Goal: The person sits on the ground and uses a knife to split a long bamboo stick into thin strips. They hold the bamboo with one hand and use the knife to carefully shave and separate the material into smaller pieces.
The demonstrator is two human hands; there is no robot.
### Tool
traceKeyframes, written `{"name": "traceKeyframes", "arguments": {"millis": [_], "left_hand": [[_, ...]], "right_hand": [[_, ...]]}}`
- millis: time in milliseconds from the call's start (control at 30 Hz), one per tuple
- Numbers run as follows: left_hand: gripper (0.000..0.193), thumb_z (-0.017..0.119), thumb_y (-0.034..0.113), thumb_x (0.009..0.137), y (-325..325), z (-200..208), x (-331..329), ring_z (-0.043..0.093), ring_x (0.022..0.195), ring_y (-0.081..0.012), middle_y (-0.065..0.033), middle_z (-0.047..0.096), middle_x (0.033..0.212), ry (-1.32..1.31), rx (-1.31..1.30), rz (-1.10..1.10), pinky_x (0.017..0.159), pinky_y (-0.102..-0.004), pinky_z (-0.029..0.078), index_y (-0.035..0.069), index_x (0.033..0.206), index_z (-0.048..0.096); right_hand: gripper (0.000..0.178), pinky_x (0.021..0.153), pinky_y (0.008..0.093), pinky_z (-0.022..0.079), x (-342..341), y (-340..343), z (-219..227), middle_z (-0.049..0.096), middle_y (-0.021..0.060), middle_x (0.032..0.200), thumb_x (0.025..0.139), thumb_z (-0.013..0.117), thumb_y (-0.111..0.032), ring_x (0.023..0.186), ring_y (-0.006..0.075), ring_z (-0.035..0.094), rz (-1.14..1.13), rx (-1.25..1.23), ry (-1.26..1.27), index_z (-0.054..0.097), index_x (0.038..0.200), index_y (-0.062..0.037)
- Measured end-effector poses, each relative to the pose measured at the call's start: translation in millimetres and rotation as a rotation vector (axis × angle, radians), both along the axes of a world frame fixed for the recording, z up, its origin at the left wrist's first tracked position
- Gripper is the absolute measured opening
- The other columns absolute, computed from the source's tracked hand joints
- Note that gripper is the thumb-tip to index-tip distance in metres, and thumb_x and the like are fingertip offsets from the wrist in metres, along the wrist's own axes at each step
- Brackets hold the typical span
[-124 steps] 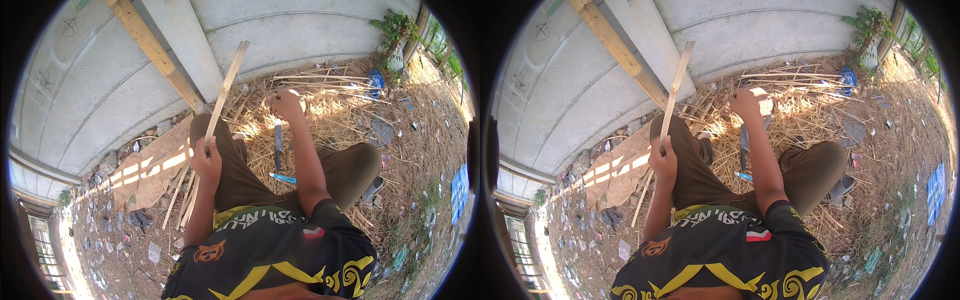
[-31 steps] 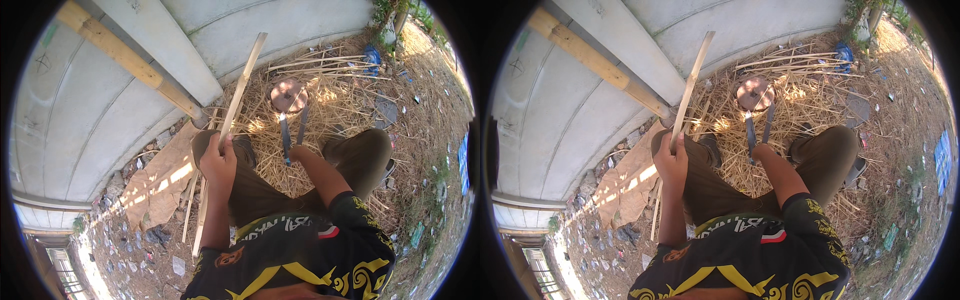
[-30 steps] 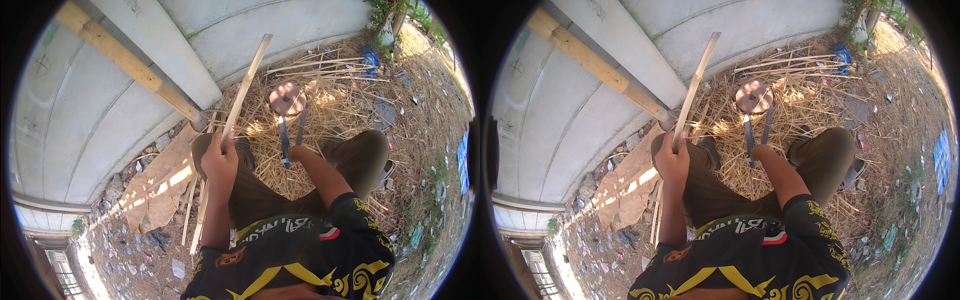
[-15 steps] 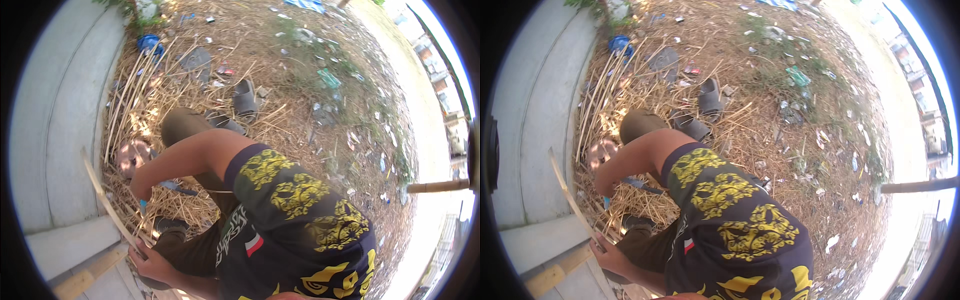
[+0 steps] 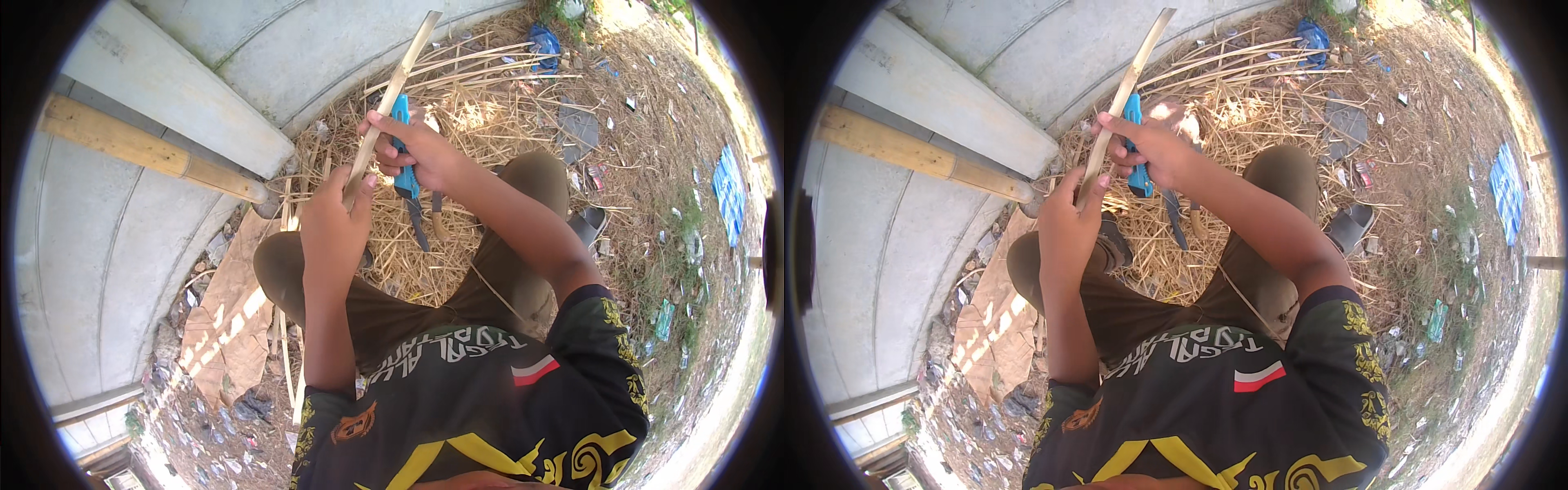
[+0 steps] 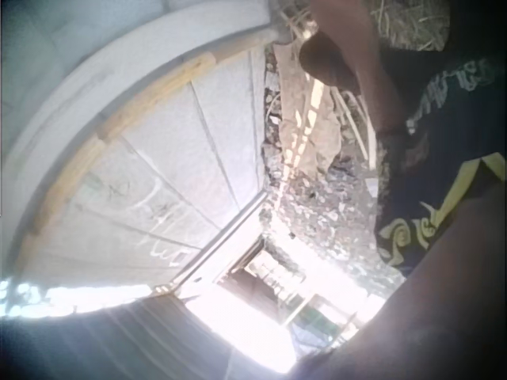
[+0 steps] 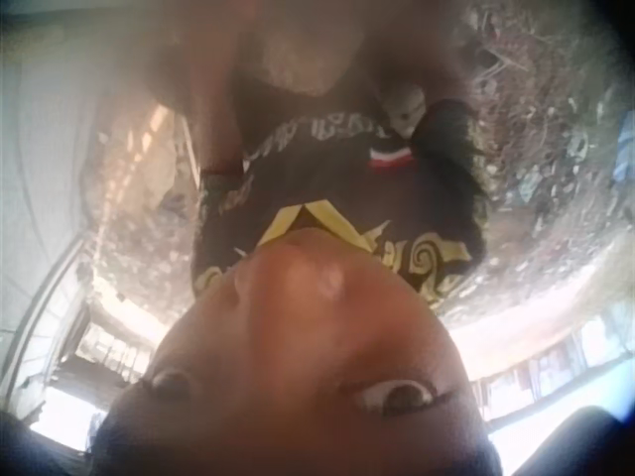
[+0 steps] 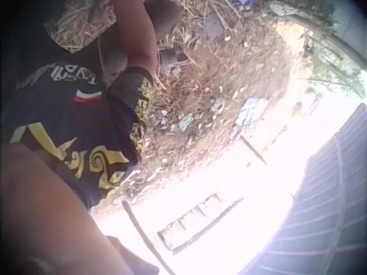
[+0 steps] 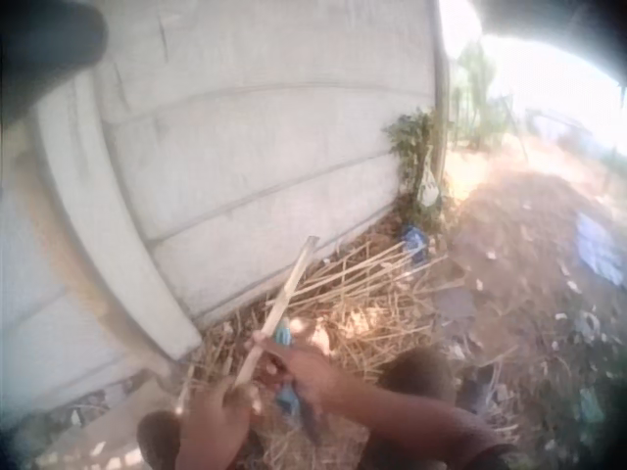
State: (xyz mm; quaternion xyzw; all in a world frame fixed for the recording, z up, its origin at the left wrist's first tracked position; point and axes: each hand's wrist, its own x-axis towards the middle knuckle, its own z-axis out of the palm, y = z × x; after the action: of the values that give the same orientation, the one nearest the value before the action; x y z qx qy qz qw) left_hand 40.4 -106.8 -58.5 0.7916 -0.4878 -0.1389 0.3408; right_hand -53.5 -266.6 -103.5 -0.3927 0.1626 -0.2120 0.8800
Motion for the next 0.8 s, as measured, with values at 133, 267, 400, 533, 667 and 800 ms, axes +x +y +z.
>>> {"name": "traceKeyframes", "arguments": {"millis": [133,267,400,533,667,800], "left_hand": [[0.043,0.070,0.031,0.094,35.0,117.0,3.9,0.062,0.118,-0.0249,-0.0162,0.068,0.124,-0.094,-0.472,-0.085,0.104,-0.0381,0.045,0.000,0.123,0.066],[0.047,0.068,0.035,0.094,68.1,210.4,-24.7,0.061,0.120,-0.0255,-0.0166,0.067,0.126,-0.334,-0.615,-1.003,0.105,-0.0395,0.044,0.001,0.125,0.063],[0.051,0.066,0.038,0.093,42.9,208.5,-61.0,0.059,0.122,-0.0261,-0.0169,0.065,0.128,-0.435,-0.445,-1.412,0.106,-0.0409,0.043,0.001,0.128,0.060],[0.055,0.064,0.042,0.093,51.2,205.8,-70.2,0.058,0.124,-0.0267,-0.0172,0.064,0.130,-0.473,-0.365,-1.423,0.107,-0.0424,0.042,0.002,0.130,0.058],[0.059,0.062,0.046,0.093,42.1,200.6,-66.3,0.057,0.125,-0.0273,-0.0176,0.062,0.132,-0.470,-0.341,-1.458,0.108,-0.0438,0.040,0.003,0.133,0.055],[0.063,0.059,0.049,0.093,51.5,207.3,-62.0,0.055,0.127,-0.0279,-0.0179,0.061,0.134,-0.459,-0.269,-1.407,0.110,-0.0453,0.039,0.003,0.135,0.052]], "right_hand": [[0.028,0.048,0.0238,0.035,-11.8,-16.0,-10.4,0.040,-0.0057,0.054,0.104,0.057,-0.031,0.042,0.0037,0.031,-0.028,0.060,-0.051,0.061,0.108,-0.0037],[0.027,0.049,0.0233,0.034,-14.1,-11.9,-2.7,0.041,-0.0057,0.054,0.105,0.055,-0.032,0.043,0.0037,0.031,0.034,0.036,-0.083,0.061,0.107,-0.0058],[0.028,0.050,0.0242,0.034,-17.8,-15.2,-3.9,0.040,-0.0056,0.054,0.104,0.057,-0.034,0.043,0.0044,0.031,0.023,0.029,-0.073,0.062,0.105,-0.0061],[0.028,0.050,0.0241,0.034,-2.9,7.3,1.1,0.040,-0.0048,0.053,0.103,0.058,-0.034,0.044,0.0045,0.030,0.077,0.067,-0.019,0.061,0.104,-0.0060],[0.030,0.049,0.0246,0.035,-11.0,-5.5,3.5,0.042,-0.0042,0.053,0.102,0.061,-0.033,0.043,0.0044,0.032,0.029,0.039,-0.035,0.061,0.104,-0.0035],[0.030,0.049,0.0241,0.035,-8.5,0.5,6.5,0.043,-0.0047,0.053,0.102,0.060,-0.032,0.042,0.0044,0.033,0.054,0.039,-0.037,0.061,0.106,-0.0018]]}}
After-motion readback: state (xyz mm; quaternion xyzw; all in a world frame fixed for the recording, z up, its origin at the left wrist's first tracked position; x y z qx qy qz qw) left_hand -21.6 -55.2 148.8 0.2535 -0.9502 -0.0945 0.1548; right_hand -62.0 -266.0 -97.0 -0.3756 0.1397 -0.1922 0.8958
